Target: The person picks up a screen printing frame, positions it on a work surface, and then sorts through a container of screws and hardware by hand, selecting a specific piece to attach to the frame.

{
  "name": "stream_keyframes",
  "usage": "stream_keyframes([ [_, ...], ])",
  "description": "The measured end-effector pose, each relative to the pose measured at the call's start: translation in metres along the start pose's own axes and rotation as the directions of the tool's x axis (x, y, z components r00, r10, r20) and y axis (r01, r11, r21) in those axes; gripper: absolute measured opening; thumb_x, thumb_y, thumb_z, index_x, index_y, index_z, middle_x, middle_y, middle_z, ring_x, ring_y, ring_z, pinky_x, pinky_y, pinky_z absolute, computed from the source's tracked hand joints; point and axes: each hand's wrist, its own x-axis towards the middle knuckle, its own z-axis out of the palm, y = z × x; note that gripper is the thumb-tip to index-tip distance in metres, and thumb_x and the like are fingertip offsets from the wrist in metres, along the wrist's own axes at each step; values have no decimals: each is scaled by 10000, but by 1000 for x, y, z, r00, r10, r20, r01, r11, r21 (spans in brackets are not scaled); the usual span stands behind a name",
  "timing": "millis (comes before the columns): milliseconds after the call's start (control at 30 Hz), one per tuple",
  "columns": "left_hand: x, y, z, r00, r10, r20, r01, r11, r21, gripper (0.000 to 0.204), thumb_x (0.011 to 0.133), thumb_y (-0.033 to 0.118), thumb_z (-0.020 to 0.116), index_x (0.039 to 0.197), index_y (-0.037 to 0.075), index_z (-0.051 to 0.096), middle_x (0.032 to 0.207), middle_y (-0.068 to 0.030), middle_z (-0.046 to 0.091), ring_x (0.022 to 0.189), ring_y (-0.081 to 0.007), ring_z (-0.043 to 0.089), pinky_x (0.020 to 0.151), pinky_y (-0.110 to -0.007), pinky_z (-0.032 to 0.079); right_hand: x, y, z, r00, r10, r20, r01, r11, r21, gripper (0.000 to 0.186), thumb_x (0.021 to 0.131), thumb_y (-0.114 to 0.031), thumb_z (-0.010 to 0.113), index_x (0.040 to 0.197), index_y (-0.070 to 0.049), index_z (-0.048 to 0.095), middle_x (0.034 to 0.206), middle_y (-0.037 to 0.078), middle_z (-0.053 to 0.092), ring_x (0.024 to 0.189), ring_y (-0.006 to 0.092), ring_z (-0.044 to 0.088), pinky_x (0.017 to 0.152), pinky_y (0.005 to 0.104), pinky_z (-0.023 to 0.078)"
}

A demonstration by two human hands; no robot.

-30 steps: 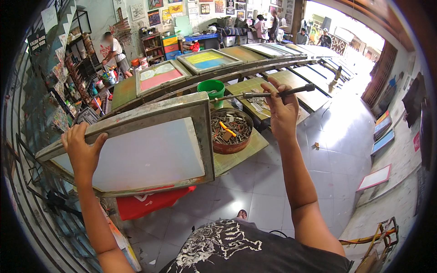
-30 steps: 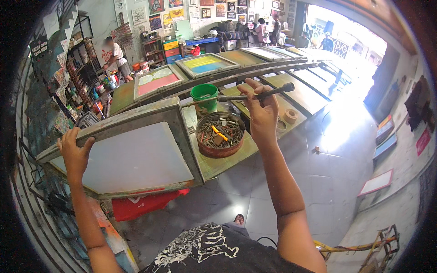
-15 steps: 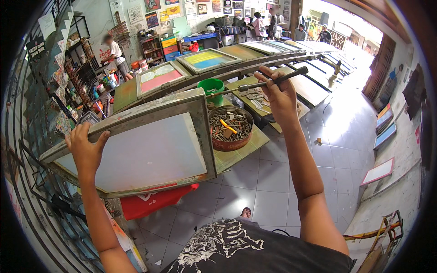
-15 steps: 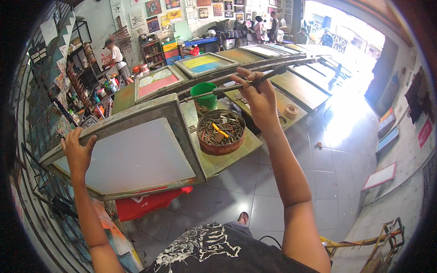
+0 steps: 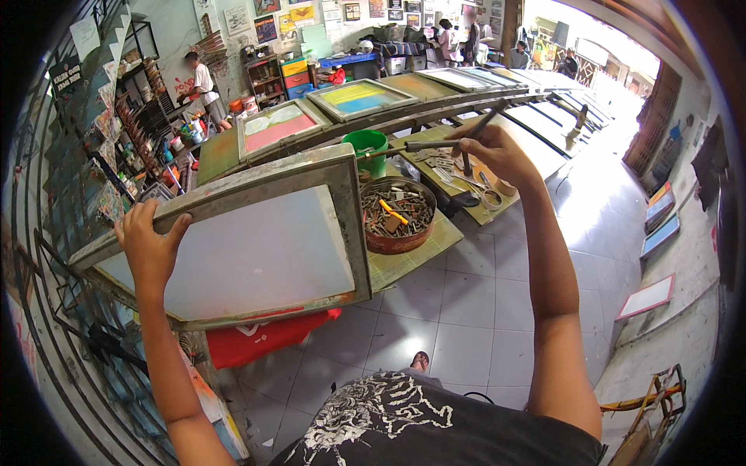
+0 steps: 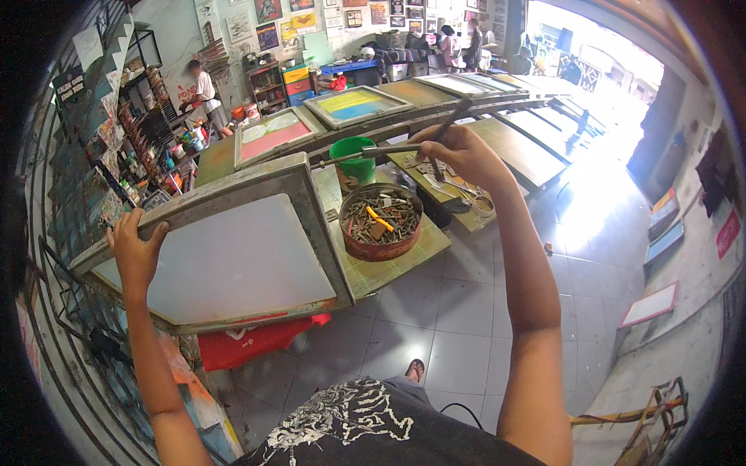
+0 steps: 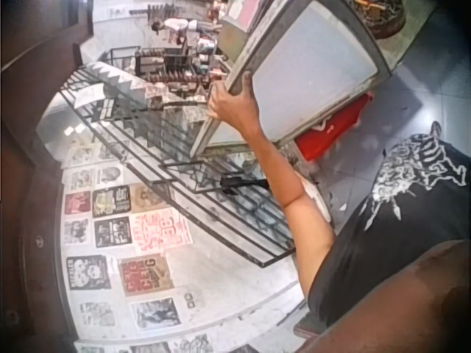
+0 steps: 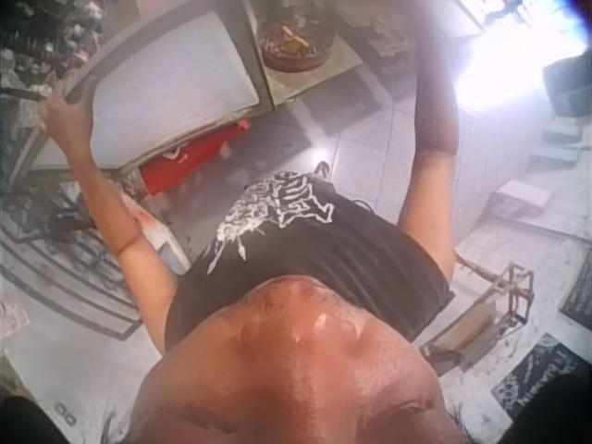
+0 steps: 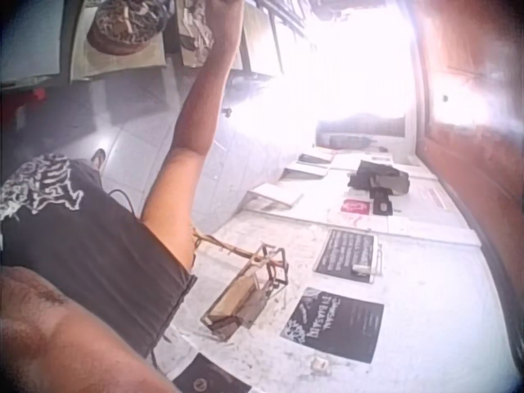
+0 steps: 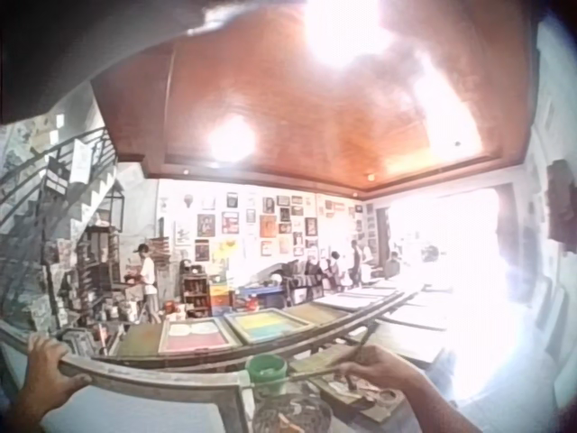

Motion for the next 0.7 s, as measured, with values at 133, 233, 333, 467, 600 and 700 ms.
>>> stream_keyframes([
  [133, -1, -1, -2, 1000, -5, 9, 5, 1000, 15, 719, 729, 688, 591, 974, 13, 572, 980, -138, 557, 1042, -344, 491, 1039, -554, 227, 0, -10, 10, 990, 136, 22, -137, 963, 232, 403, 930, -302, 572, 1244, -51, 543, 779, 2, 574, 677, 66, 510, 640, 222, 418],
  [233, -1, -1, 1, 1000, 19, -23, -19, 1000, -4, 718, 728, 691, 589, 967, 14, 572, 967, -138, 555, 1026, -345, 491, 1030, -550, 236, -4, -7, 10, 974, 226, 3, -208, 892, 401, 368, 937, -284, 564, 1198, -27, 528, 763, 8, 560, 710, 73, 528, 662, 241, 432],
  [333, -1, -2, 4, 998, 33, -52, -33, 999, -1, 719, 728, 697, 583, 959, 15, 572, 951, -137, 552, 1007, -345, 491, 1021, -547, 245, -8, -13, 12, 942, 336, -19, -286, 828, 483, 341, 939, -277, 556, 1154, -19, 495, 783, 28, 570, 714, 78, 542, 641, 226, 443],
  [467, -2, -2, -1, 998, 28, -48, -27, 999, 31, 723, 728, 705, 574, 951, 17, 572, 929, -137, 546, 992, -344, 492, 1018, -545, 247, -17, -35, 24, 934, 339, -112, -208, 772, 600, 266, 937, -229, 545, 1098, -34, 462, 788, 43, 595, 703, 89, 569, 633, 221, 469],
  [600, -3, -4, 3, 995, 53, -89, -51, 998, 22, 725, 729, 708, 571, 948, 17, 573, 909, -137, 540, 980, -342, 496, 1017, -544, 247, -17, -15, 28, 955, 187, -229, -45, 858, 512, 233, 941, -191, 513, 1099, -36, 441, 852, 85, 619, 785, 72, 636, 558, 164, 439],
  [700, 0, 1, 4, 998, 36, -60, -35, 999, 22, 731, 730, 708, 571, 953, 11, 576, 925, -143, 547, 987, -343, 499, 1031, -547, 235, -19, 9, 14, 963, 65, -263, 41, 924, 379, 165, 936, -140, 521, 1056, -57, 442, 894, 99, 633, 796, 83, 636, 613, 176, 478],
])
